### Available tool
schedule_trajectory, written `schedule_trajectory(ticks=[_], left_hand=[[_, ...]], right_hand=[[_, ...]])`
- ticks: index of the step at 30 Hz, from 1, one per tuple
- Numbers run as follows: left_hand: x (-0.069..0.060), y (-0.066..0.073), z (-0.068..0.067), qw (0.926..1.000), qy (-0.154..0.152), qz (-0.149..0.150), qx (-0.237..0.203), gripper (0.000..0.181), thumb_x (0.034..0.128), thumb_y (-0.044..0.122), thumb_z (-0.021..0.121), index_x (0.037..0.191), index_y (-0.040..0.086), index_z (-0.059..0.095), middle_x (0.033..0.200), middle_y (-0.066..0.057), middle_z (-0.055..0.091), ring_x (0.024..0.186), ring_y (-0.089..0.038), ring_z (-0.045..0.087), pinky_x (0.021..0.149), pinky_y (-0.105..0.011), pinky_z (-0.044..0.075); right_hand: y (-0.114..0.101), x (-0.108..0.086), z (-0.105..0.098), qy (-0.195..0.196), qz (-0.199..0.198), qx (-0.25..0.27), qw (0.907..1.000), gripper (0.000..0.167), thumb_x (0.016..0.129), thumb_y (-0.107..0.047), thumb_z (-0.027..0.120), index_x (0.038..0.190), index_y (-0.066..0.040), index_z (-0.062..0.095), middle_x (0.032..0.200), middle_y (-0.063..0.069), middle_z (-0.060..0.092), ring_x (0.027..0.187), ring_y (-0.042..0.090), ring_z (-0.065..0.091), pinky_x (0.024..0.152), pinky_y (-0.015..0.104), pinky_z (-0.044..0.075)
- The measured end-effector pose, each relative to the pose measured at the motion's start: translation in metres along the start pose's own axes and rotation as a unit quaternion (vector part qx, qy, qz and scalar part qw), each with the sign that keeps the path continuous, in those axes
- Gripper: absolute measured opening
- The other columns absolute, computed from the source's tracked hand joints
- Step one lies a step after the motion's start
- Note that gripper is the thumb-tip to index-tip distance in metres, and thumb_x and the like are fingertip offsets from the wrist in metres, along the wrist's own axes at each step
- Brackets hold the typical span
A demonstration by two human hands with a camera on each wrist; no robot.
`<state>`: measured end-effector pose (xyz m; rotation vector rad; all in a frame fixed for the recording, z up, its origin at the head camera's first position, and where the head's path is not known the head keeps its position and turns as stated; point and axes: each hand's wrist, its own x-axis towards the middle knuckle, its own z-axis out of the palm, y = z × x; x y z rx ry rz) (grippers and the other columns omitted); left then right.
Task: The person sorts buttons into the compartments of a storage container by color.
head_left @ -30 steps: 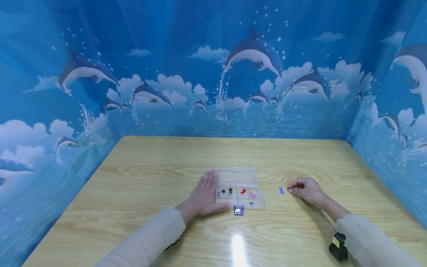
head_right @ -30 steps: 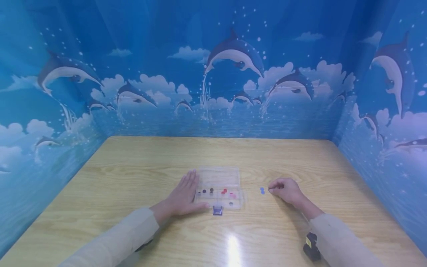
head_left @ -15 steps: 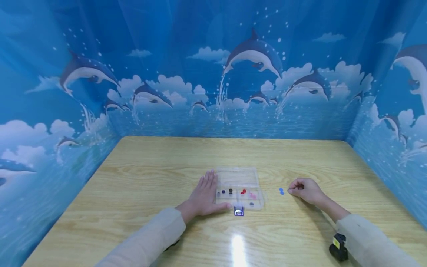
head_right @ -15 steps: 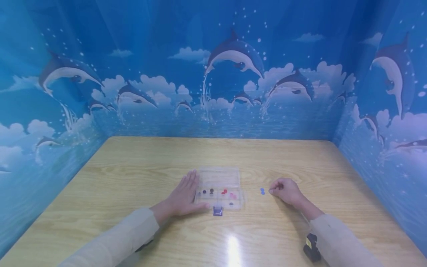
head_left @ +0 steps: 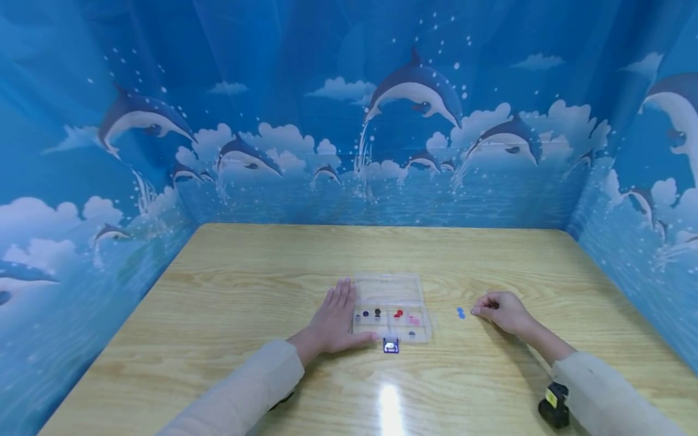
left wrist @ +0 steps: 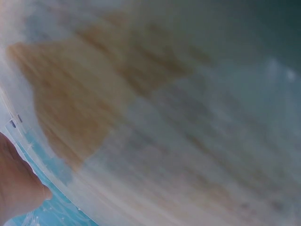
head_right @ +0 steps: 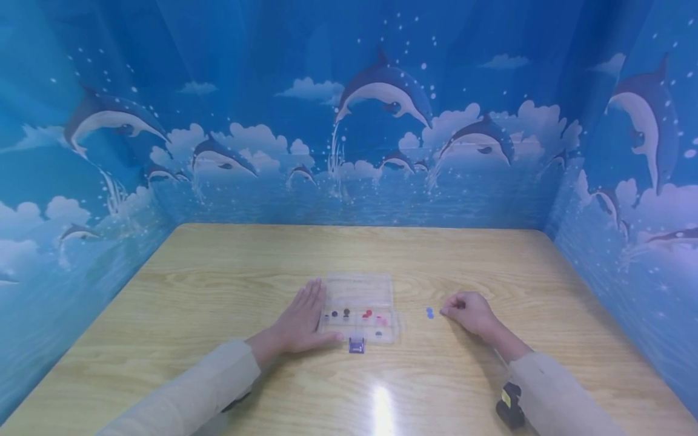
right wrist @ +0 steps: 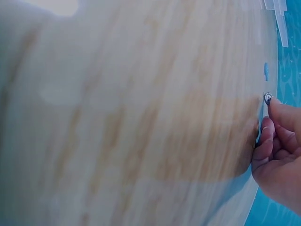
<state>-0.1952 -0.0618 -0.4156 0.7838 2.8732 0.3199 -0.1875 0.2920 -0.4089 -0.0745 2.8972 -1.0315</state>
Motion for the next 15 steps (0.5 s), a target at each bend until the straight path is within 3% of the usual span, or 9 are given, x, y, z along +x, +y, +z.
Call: schedule_trajectory(ticks=[15], left_hand=[[0.0016, -0.0027, 0.0034, 1.0000, 0.002, 0.000, 0.002, 0.108, 0.0808, 0.073, 0.042, 0.147, -0.003, 0.004, 0.155, -0.019, -0.005, 0.144, -0.031, -0.003, 0.119, -0.043, 0.006]], right_hand=[[-0.0025, -0.0018, -0.0024, 0.007, 0.017, 0.000, 0.9998, 0.013, 0.089, -0.009, 0.059, 0.089, 0.001, 0.068, 0.091, 0.012, 0.067, 0.079, 0.012, 0.053, 0.064, 0.021, 0.043]])
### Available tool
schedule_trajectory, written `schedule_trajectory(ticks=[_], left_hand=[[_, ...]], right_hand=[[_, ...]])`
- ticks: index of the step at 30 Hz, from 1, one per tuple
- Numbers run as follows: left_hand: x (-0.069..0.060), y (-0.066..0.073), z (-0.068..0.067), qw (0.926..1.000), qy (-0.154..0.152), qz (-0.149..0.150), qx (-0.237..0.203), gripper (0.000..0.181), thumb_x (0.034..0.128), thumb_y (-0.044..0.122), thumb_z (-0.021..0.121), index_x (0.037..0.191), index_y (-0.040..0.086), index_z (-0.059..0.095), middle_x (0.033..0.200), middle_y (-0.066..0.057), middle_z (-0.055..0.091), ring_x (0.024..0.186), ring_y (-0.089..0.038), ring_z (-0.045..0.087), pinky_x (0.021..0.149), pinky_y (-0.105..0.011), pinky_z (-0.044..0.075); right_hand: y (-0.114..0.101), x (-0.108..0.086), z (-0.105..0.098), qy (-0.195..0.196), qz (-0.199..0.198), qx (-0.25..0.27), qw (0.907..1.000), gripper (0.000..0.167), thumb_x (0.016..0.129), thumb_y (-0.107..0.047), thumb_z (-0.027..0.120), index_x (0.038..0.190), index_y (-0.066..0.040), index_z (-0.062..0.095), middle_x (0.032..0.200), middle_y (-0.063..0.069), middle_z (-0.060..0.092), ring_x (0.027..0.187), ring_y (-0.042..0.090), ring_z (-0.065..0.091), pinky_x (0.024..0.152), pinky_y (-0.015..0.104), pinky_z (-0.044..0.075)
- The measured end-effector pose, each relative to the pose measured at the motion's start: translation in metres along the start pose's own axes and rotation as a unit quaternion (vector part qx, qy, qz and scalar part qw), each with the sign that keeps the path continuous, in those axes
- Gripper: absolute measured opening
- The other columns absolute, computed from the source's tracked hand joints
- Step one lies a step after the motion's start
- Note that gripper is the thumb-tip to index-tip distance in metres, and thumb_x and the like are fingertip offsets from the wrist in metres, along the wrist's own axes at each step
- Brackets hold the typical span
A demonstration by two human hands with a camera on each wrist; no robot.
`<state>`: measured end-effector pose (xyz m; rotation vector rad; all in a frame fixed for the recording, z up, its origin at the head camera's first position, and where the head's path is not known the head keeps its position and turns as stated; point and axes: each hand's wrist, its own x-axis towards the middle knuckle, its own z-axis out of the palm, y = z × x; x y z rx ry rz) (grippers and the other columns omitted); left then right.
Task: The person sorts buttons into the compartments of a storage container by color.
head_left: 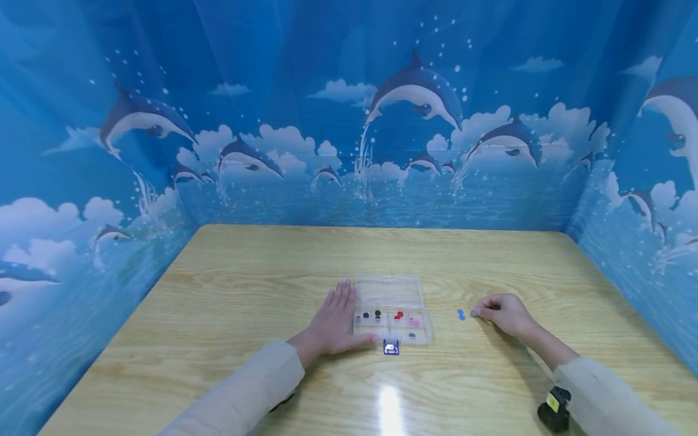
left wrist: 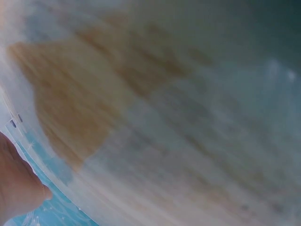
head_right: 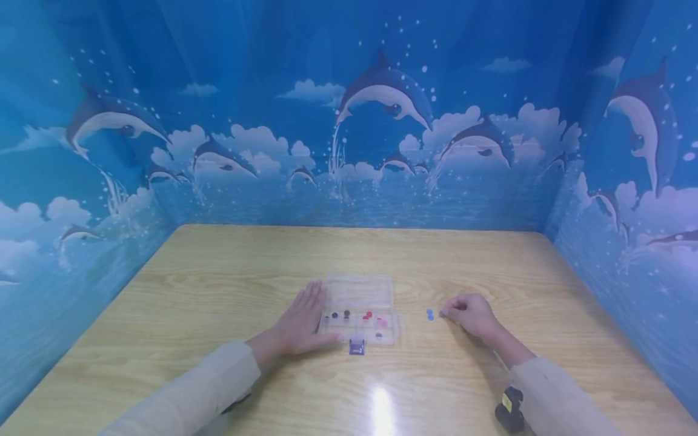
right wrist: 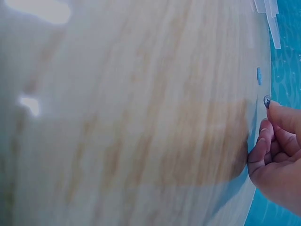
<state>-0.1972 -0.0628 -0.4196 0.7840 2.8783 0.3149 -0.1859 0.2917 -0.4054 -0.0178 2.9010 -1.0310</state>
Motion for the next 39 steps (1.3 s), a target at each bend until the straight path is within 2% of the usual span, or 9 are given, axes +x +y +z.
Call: schedule_trajectory(ticks=[4, 10, 21, 29, 39], left_hand=[[0.0007, -0.0002, 0.0016, 1.0000, 0.002, -0.004, -0.002, 0.108, 0.0805, 0.075, 0.041, 0.148, -0.002, 0.004, 0.155, -0.018, -0.005, 0.144, -0.030, -0.003, 0.119, -0.042, 0.006], [0.0001, -0.0002, 0.0015, 1.0000, 0.004, -0.001, 0.002, 0.109, 0.0803, 0.075, 0.041, 0.147, -0.003, 0.004, 0.155, -0.019, -0.005, 0.144, -0.031, -0.003, 0.119, -0.042, 0.006], [-0.0004, 0.0005, -0.0016, 0.9999, 0.002, 0.006, 0.009, 0.108, 0.0813, 0.073, 0.042, 0.147, -0.004, 0.006, 0.155, -0.022, -0.002, 0.144, -0.034, 0.000, 0.118, -0.044, 0.008], [-0.0008, 0.0012, -0.0029, 0.9999, -0.005, 0.005, 0.013, 0.107, 0.0815, 0.073, 0.041, 0.147, -0.004, 0.005, 0.155, -0.021, -0.002, 0.144, -0.034, 0.000, 0.119, -0.043, 0.009], [-0.0002, 0.0000, -0.0019, 0.9999, -0.003, 0.009, 0.012, 0.109, 0.0808, 0.074, 0.040, 0.147, -0.005, 0.005, 0.155, -0.022, -0.002, 0.144, -0.034, 0.000, 0.118, -0.044, 0.008]], right_hand=[[-0.0020, -0.0018, -0.0013, 0.001, 0.010, 0.007, 0.9999, 0.014, 0.089, -0.008, 0.058, 0.090, 0.002, 0.068, 0.094, 0.015, 0.068, 0.081, 0.011, 0.054, 0.065, 0.022, 0.044], [-0.0035, -0.0021, -0.0038, -0.006, 0.029, 0.027, 0.9992, 0.017, 0.091, -0.011, 0.057, 0.092, 0.003, 0.067, 0.099, 0.017, 0.067, 0.078, 0.011, 0.051, 0.060, 0.022, 0.040], [0.0005, -0.0020, -0.0028, -0.004, 0.047, 0.042, 0.9980, 0.022, 0.092, -0.018, 0.056, 0.094, 0.002, 0.067, 0.099, 0.015, 0.066, 0.070, 0.013, 0.044, 0.055, 0.023, 0.037], [-0.0006, -0.0039, -0.0040, -0.005, 0.051, 0.046, 0.9976, 0.023, 0.091, -0.016, 0.056, 0.098, 0.002, 0.068, 0.104, 0.018, 0.066, 0.075, 0.013, 0.047, 0.056, 0.022, 0.040], [-0.0059, -0.0064, -0.0028, -0.013, 0.062, 0.067, 0.9958, 0.027, 0.091, -0.020, 0.056, 0.102, 0.003, 0.066, 0.085, 0.004, 0.063, 0.069, 0.011, 0.047, 0.055, 0.022, 0.043]])
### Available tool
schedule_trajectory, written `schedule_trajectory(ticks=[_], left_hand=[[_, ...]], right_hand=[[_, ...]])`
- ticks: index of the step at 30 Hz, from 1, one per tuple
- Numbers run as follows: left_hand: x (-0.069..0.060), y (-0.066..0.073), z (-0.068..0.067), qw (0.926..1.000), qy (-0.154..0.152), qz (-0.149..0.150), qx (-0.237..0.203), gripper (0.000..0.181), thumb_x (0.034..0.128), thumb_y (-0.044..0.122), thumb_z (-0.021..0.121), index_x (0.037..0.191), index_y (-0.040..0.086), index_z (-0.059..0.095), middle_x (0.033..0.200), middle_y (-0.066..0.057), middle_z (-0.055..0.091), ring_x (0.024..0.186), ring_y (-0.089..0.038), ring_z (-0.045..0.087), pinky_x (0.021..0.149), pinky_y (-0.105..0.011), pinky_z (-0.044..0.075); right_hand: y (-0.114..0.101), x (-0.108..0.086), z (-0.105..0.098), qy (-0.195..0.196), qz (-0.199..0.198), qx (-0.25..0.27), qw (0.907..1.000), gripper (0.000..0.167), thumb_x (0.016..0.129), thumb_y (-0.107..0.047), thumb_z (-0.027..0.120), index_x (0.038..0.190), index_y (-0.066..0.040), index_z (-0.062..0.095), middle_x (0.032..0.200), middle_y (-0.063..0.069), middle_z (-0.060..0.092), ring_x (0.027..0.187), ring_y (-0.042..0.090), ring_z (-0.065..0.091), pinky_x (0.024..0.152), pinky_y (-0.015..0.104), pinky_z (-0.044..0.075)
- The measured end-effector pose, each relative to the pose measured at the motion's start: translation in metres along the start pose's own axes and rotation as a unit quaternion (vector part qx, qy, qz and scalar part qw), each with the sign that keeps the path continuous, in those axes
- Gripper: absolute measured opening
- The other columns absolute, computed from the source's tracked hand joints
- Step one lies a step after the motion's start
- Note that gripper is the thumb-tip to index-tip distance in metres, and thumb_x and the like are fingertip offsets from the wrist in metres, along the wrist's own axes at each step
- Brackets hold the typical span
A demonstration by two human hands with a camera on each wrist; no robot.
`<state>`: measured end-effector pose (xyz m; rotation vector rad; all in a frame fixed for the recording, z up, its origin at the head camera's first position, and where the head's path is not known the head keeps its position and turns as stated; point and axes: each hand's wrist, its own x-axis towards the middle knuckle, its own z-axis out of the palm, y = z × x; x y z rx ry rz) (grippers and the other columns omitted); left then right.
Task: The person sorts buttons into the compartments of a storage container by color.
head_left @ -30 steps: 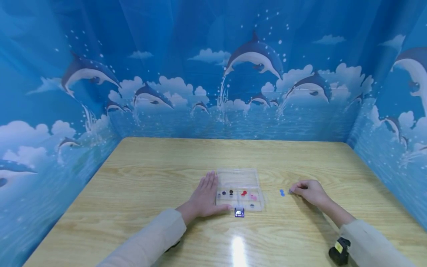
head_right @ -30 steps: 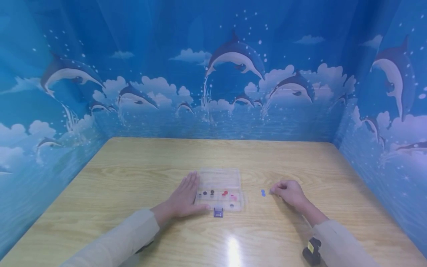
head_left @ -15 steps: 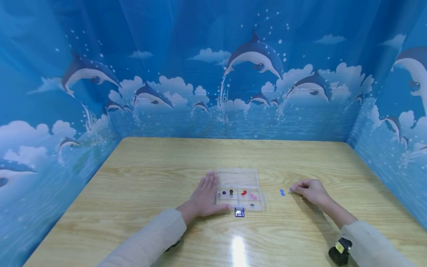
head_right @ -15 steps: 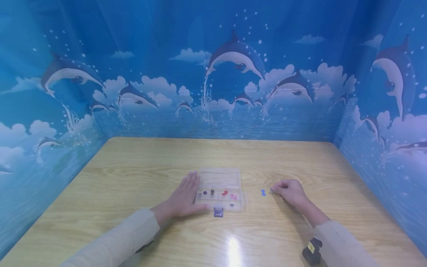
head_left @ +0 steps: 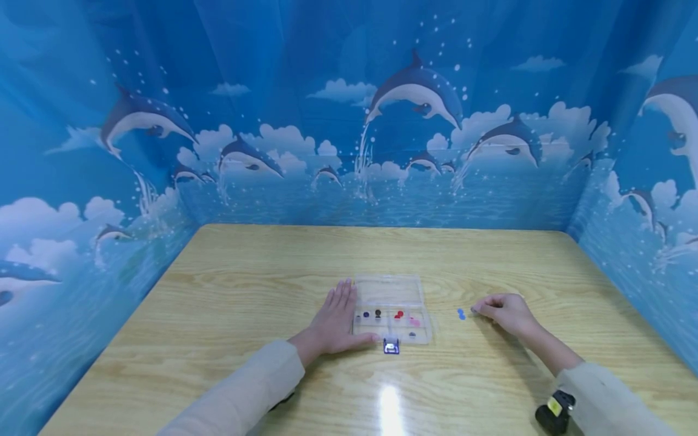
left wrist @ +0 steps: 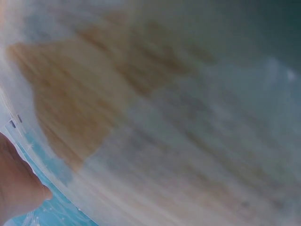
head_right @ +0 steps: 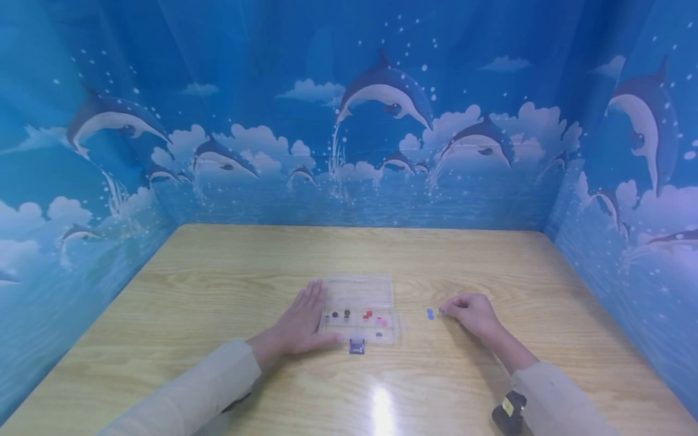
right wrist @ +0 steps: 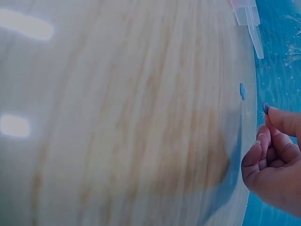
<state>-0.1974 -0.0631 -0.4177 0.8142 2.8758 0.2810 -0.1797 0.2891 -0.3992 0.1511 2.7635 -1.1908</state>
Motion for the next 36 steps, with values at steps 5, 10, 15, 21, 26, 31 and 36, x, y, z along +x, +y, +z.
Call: schedule_trajectory(ticks=[5, 10, 15, 21, 26, 31, 36], left_hand=[[0.000, 0.001, 0.000, 1.0000, -0.003, -0.006, 0.000, 0.108, 0.0813, 0.074, 0.040, 0.147, -0.004, 0.004, 0.155, -0.021, -0.003, 0.144, -0.033, -0.001, 0.119, -0.043, 0.007], [-0.001, 0.002, -0.001, 1.0000, -0.001, -0.007, -0.002, 0.108, 0.0815, 0.072, 0.042, 0.147, -0.004, 0.005, 0.155, -0.022, -0.002, 0.144, -0.034, -0.001, 0.119, -0.043, 0.008], [-0.001, 0.002, -0.002, 1.0000, -0.002, -0.007, -0.002, 0.107, 0.0816, 0.073, 0.042, 0.147, -0.004, 0.005, 0.155, -0.021, -0.002, 0.144, -0.034, -0.001, 0.119, -0.043, 0.008], [0.000, 0.001, -0.001, 1.0000, 0.000, -0.007, 0.001, 0.108, 0.0814, 0.073, 0.041, 0.147, -0.004, 0.005, 0.155, -0.021, -0.003, 0.144, -0.033, -0.001, 0.119, -0.043, 0.008], [0.000, 0.001, 0.000, 1.0000, -0.001, -0.008, 0.001, 0.108, 0.0815, 0.073, 0.040, 0.147, -0.004, 0.004, 0.155, -0.020, -0.003, 0.144, -0.032, -0.001, 0.119, -0.043, 0.007], [-0.001, 0.002, -0.001, 1.0000, -0.001, -0.007, 0.002, 0.107, 0.0818, 0.073, 0.041, 0.147, -0.004, 0.004, 0.155, -0.020, -0.003, 0.144, -0.033, -0.001, 0.119, -0.043, 0.007], [-0.002, 0.002, -0.001, 1.0000, -0.001, -0.007, 0.002, 0.107, 0.0816, 0.073, 0.040, 0.147, -0.004, 0.004, 0.155, -0.020, -0.003, 0.144, -0.033, -0.001, 0.119, -0.043, 0.007]], right_hand=[[-0.004, 0.000, 0.002, 0.002, 0.001, 0.005, 1.0000, 0.026, 0.091, -0.018, 0.056, 0.102, 0.004, 0.066, 0.081, 0.003, 0.062, 0.066, 0.010, 0.047, 0.053, 0.022, 0.043], [-0.007, 0.000, 0.006, 0.005, 0.005, 0.011, 0.9999, 0.024, 0.091, -0.015, 0.054, 0.101, 0.004, 0.066, 0.079, 0.003, 0.061, 0.064, 0.011, 0.046, 0.052, 0.022, 0.042], [-0.010, 0.000, 0.008, 0.005, 0.005, 0.017, 0.9998, 0.023, 0.091, -0.013, 0.054, 0.100, 0.005, 0.066, 0.078, 0.002, 0.061, 0.065, 0.010, 0.047, 0.053, 0.021, 0.043], [-0.012, 0.000, 0.010, 0.006, -0.002, 0.017, 0.9998, 0.024, 0.091, -0.014, 0.056, 0.100, 0.006, 0.065, 0.080, 0.003, 0.062, 0.068, 0.011, 0.048, 0.054, 0.020, 0.043], [-0.015, 0.000, 0.011, 0.003, 0.008, 0.016, 0.9998, 0.025, 0.091, -0.015, 0.055, 0.102, 0.005, 0.065, 0.085, 0.004, 0.062, 0.070, 0.012, 0.047, 0.055, 0.021, 0.043], [-0.018, -0.001, 0.012, 0.000, 0.011, 0.023, 0.9997, 0.025, 0.091, -0.015, 0.054, 0.103, 0.005, 0.064, 0.091, 0.007, 0.063, 0.074, 0.014, 0.049, 0.057, 0.022, 0.044], [-0.020, 0.001, 0.013, 0.002, 0.001, 0.024, 0.9997, 0.023, 0.091, -0.014, 0.054, 0.099, 0.004, 0.066, 0.088, 0.006, 0.064, 0.071, 0.013, 0.047, 0.055, 0.022, 0.043]])
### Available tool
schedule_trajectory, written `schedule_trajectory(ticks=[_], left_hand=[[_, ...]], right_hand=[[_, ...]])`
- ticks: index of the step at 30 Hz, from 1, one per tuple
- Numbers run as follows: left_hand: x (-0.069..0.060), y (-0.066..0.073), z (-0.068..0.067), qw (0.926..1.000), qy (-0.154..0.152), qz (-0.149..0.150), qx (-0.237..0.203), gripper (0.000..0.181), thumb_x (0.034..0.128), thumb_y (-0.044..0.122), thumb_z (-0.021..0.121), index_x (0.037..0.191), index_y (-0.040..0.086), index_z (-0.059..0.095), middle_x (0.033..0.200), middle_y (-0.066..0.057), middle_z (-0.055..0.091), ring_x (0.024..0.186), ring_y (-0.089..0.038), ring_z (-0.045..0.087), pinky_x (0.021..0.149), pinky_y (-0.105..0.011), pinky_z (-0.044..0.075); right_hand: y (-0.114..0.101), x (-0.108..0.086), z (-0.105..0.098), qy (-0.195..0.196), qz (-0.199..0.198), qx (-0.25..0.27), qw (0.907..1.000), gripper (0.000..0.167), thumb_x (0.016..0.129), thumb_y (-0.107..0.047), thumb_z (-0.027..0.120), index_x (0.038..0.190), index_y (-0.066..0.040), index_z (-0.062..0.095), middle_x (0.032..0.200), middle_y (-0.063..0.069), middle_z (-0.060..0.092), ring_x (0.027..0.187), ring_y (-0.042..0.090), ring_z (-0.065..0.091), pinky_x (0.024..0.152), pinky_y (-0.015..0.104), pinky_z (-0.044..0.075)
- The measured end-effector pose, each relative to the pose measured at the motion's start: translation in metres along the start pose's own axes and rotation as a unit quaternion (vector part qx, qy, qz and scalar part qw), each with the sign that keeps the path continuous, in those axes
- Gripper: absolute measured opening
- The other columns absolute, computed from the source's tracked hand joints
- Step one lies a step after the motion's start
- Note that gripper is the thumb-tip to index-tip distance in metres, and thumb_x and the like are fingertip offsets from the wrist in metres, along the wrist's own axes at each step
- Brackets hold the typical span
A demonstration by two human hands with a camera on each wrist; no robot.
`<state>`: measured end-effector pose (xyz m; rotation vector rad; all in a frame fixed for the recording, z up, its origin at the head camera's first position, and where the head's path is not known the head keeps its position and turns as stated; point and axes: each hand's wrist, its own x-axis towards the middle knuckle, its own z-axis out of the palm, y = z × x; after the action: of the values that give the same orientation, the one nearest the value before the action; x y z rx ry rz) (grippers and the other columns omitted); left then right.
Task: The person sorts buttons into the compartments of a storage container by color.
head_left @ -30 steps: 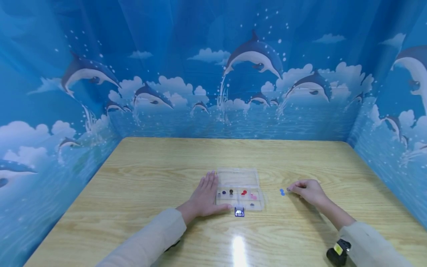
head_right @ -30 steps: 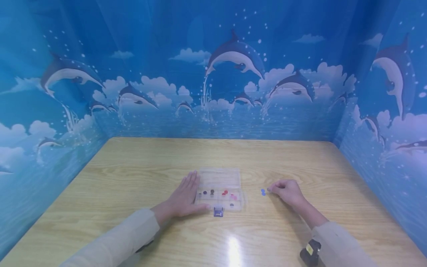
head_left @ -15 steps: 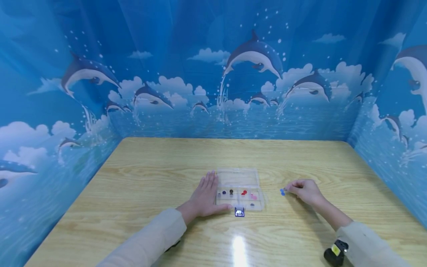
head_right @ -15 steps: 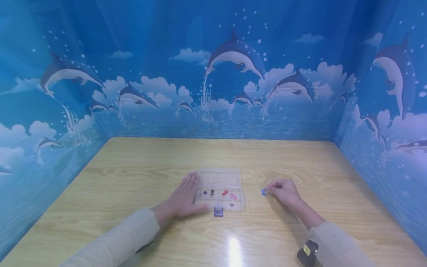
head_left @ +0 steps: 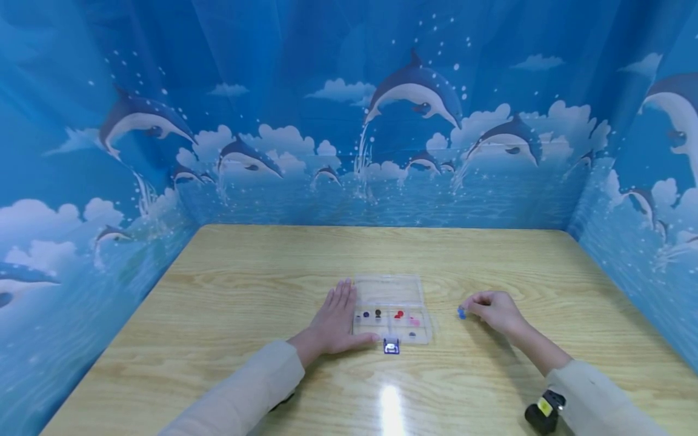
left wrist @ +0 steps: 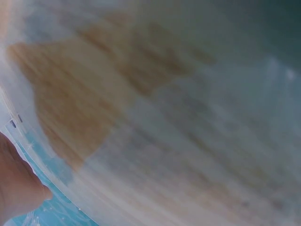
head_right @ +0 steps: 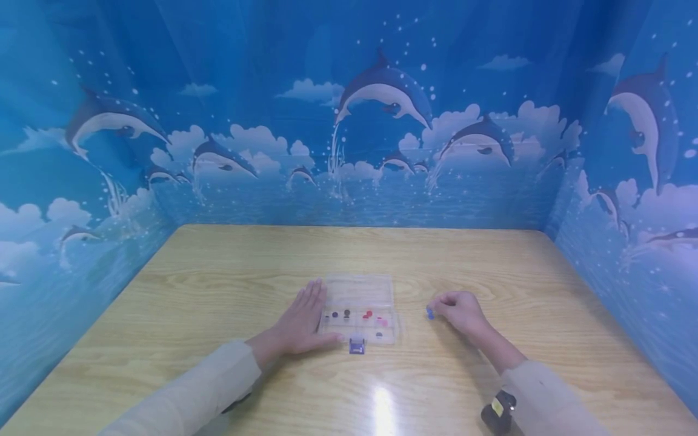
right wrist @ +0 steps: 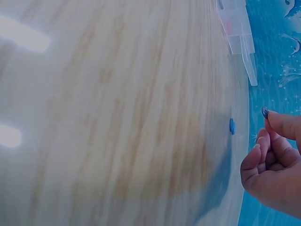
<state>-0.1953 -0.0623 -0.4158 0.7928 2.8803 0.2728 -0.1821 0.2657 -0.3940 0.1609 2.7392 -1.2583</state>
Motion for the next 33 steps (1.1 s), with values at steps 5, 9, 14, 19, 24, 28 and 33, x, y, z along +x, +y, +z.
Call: schedule_trajectory(ticks=[5, 9, 14, 19, 24, 28, 33], left_hand=[[0.001, -0.001, 0.001, 1.0000, 0.002, 0.004, -0.001, 0.108, 0.0813, 0.073, 0.041, 0.147, -0.004, 0.005, 0.155, -0.021, -0.003, 0.144, -0.034, 0.000, 0.118, -0.043, 0.008], [0.001, -0.002, 0.001, 0.9999, 0.008, 0.011, -0.002, 0.108, 0.0811, 0.073, 0.041, 0.147, -0.005, 0.007, 0.154, -0.023, 0.000, 0.144, -0.035, 0.002, 0.118, -0.045, 0.009], [0.000, -0.001, -0.001, 1.0000, 0.004, 0.006, 0.002, 0.107, 0.0814, 0.073, 0.041, 0.147, -0.004, 0.006, 0.155, -0.022, 0.000, 0.144, -0.035, 0.002, 0.118, -0.044, 0.009], [0.000, 0.000, -0.001, 1.0000, 0.001, 0.001, -0.002, 0.107, 0.0815, 0.073, 0.041, 0.147, -0.004, 0.006, 0.155, -0.021, -0.001, 0.144, -0.034, 0.001, 0.119, -0.043, 0.009], [0.001, 0.000, -0.001, 1.0000, -0.001, -0.002, 0.000, 0.107, 0.0815, 0.073, 0.041, 0.147, -0.004, 0.005, 0.155, -0.021, -0.002, 0.144, -0.033, 0.000, 0.119, -0.043, 0.008], [0.001, 0.000, -0.001, 1.0000, -0.003, -0.002, 0.002, 0.107, 0.0816, 0.073, 0.040, 0.147, -0.004, 0.005, 0.155, -0.020, -0.002, 0.144, -0.033, 0.000, 0.119, -0.042, 0.008], [0.000, 0.000, -0.001, 1.0000, 0.001, -0.001, 0.000, 0.107, 0.0816, 0.073, 0.041, 0.147, -0.004, 0.007, 0.155, -0.021, -0.001, 0.144, -0.033, 0.001, 0.119, -0.043, 0.009]], right_hand=[[-0.003, 0.001, 0.004, -0.004, 0.000, 0.010, 0.9999, 0.021, 0.090, -0.011, 0.053, 0.098, 0.003, 0.066, 0.092, 0.007, 0.067, 0.073, 0.013, 0.049, 0.056, 0.022, 0.044], [-0.006, 0.000, 0.007, -0.009, -0.001, 0.013, 0.9999, 0.021, 0.091, -0.012, 0.054, 0.098, 0.002, 0.067, 0.092, 0.007, 0.067, 0.073, 0.014, 0.049, 0.058, 0.023, 0.044], [-0.011, -0.001, 0.008, -0.015, -0.011, 0.010, 0.9998, 0.019, 0.092, -0.014, 0.055, 0.093, 0.000, 0.067, 0.086, 0.004, 0.064, 0.071, 0.013, 0.045, 0.056, 0.022, 0.041], [-0.016, -0.002, 0.010, -0.016, -0.013, 0.012, 0.9997, 0.020, 0.092, -0.012, 0.054, 0.096, 0.001, 0.068, 0.085, 0.006, 0.064, 0.067, 0.012, 0.045, 0.055, 0.023, 0.042], [-0.018, -0.003, 0.012, -0.022, -0.015, 0.017, 0.9995, 0.019, 0.090, -0.011, 0.054, 0.095, 0.001, 0.068, 0.082, 0.007, 0.063, 0.068, 0.013, 0.046, 0.056, 0.023, 0.043], [-0.020, -0.004, 0.014, -0.025, -0.015, 0.018, 0.9994, 0.019, 0.090, -0.011, 0.053, 0.095, 0.000, 0.067, 0.082, 0.007, 0.062, 0.069, 0.013, 0.046, 0.056, 0.023, 0.041], [-0.023, -0.005, 0.017, -0.024, -0.011, 0.018, 0.9995, 0.018, 0.090, -0.011, 0.054, 0.095, 0.000, 0.067, 0.085, 0.007, 0.062, 0.072, 0.015, 0.048, 0.058, 0.025, 0.045]])
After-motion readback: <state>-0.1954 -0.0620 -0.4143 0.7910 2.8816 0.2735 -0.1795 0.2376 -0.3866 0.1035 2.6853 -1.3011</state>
